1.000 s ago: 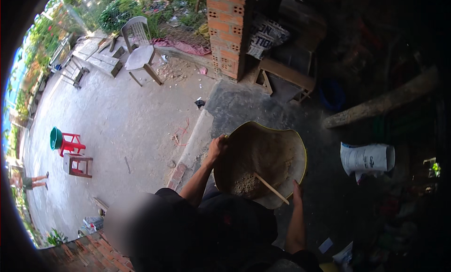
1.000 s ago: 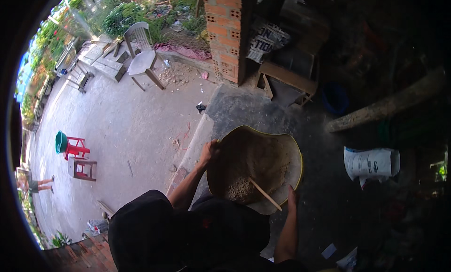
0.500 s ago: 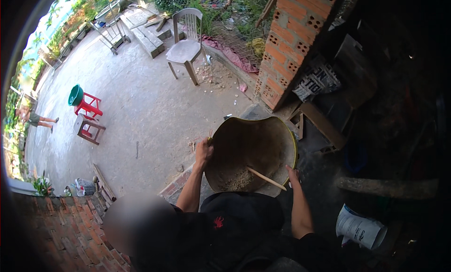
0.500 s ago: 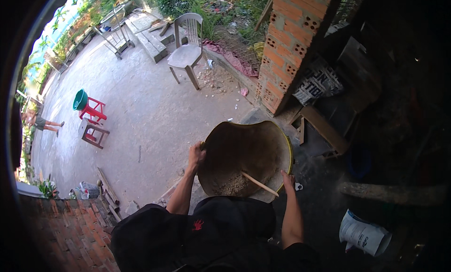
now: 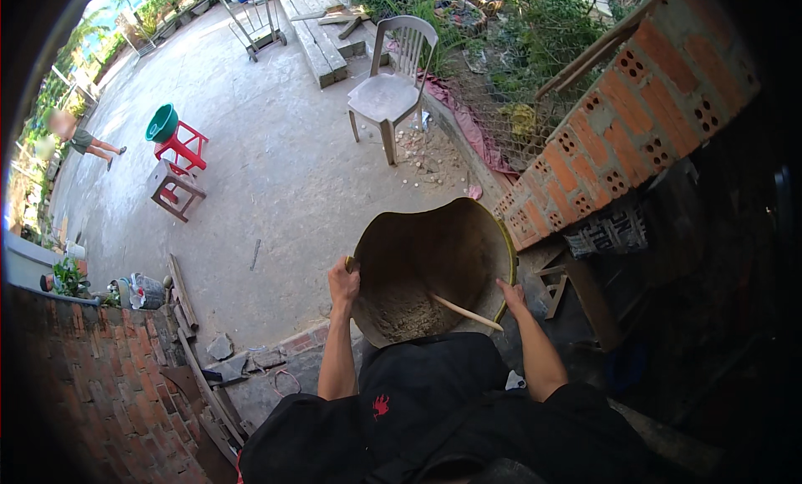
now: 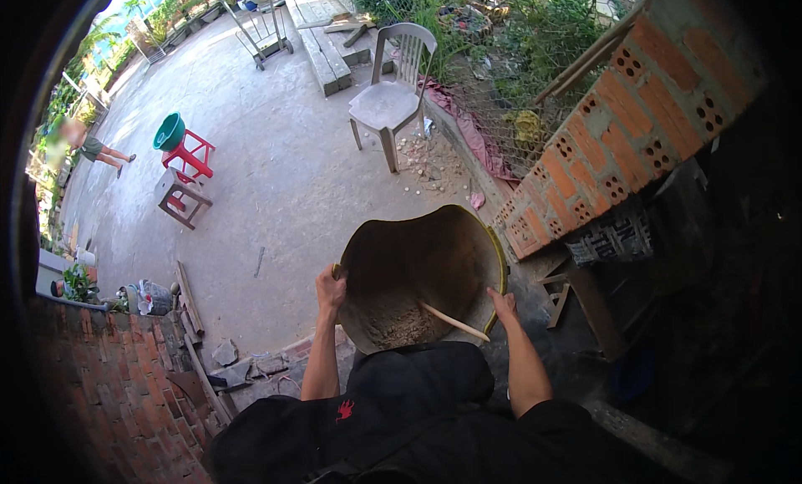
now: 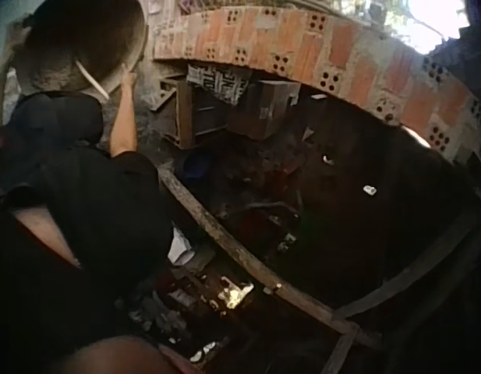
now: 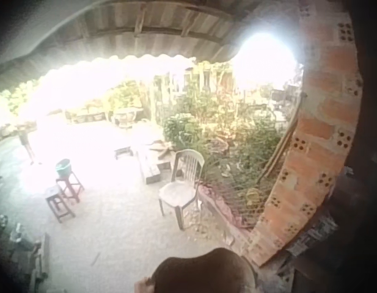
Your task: Mixing grain or animal feed in a large yellow bowl using a wooden stick.
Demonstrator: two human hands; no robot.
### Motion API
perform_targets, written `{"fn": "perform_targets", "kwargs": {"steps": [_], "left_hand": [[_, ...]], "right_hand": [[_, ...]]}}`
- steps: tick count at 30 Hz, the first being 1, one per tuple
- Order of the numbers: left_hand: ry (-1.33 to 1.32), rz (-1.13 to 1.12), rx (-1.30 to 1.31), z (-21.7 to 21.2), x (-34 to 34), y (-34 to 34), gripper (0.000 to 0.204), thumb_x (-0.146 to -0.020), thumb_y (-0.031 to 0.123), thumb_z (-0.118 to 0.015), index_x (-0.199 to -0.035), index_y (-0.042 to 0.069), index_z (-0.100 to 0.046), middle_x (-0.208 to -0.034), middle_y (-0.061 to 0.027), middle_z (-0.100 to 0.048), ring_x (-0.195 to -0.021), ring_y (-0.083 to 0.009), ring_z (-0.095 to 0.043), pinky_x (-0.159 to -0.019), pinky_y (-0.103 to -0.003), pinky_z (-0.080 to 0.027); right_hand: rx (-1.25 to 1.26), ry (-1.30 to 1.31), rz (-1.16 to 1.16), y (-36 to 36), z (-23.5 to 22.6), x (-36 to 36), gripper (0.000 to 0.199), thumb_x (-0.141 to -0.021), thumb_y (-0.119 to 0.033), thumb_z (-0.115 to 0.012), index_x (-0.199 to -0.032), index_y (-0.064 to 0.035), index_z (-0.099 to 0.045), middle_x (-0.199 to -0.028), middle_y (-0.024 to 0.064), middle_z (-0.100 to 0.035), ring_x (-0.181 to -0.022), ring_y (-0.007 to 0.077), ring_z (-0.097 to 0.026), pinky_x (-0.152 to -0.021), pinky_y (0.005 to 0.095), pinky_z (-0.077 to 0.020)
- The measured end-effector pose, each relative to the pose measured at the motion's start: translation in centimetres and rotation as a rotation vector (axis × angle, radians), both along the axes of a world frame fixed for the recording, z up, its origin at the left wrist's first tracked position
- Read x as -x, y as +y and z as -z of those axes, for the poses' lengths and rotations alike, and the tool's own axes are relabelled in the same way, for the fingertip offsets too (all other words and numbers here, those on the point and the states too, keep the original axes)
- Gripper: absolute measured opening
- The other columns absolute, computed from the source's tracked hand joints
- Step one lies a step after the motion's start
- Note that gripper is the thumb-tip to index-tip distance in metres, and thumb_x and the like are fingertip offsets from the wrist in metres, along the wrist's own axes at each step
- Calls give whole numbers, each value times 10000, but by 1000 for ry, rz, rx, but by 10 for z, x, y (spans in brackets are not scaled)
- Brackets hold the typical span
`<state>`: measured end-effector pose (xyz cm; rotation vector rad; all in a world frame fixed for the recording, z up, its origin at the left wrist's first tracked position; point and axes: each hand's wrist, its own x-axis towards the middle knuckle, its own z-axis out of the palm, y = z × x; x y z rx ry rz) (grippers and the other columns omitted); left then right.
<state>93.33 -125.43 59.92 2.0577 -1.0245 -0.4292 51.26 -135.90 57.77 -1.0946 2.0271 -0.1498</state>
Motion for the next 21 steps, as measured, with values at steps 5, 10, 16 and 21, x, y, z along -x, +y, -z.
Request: {"fn": "perform_targets", "kwargs": {"steps": [5, 10, 16, 21], "left_hand": [[33, -17, 82, -9, -79, -65, 204, -821, 169, -659, -865, -20, -597, -759, -255, -607, -706, -413, -613, -621, -441, -452], [1, -65, 115, -16, -168, -117, 188, -817, 148, -659, -881, -23, -612, -725, -240, -603, -673, -365, -630, -615, -427, -457], [-12, -61, 101, -21, -245, -203, 198, -818, 157, -661, -869, -27, -609, -718, -236, -602, -664, -376, -619, -613, -429, -453], [-48, -45, 10, -5, -316, -272, 193, -828, 169, -637, -841, -17, -586, -774, -261, -604, -755, -444, -604, -633, -481, -445]], "right_hand": [[55, -128, -17, -76, -13, -83, 871, -728, -559, -703, -1252, 109, -512, -1283, 301, -534, -1227, 383, -506, -1013, 419, -393], [100, -130, -63, -136, -42, -182, 824, -749, -530, -698, -1232, 116, -529, -1270, 302, -541, -1221, 383, -509, -998, 415, -397], [159, -221, -79, -218, -11, -254, 746, -765, -508, -688, -1168, 111, -584, -1158, 283, -615, -1100, 353, -597, -912, 403, -453], [86, -142, -112, -306, 22, -332, 775, -755, -506, -695, -1193, 114, -540, -1161, 281, -606, -1092, 359, -596, -897, 399, -456]]}}
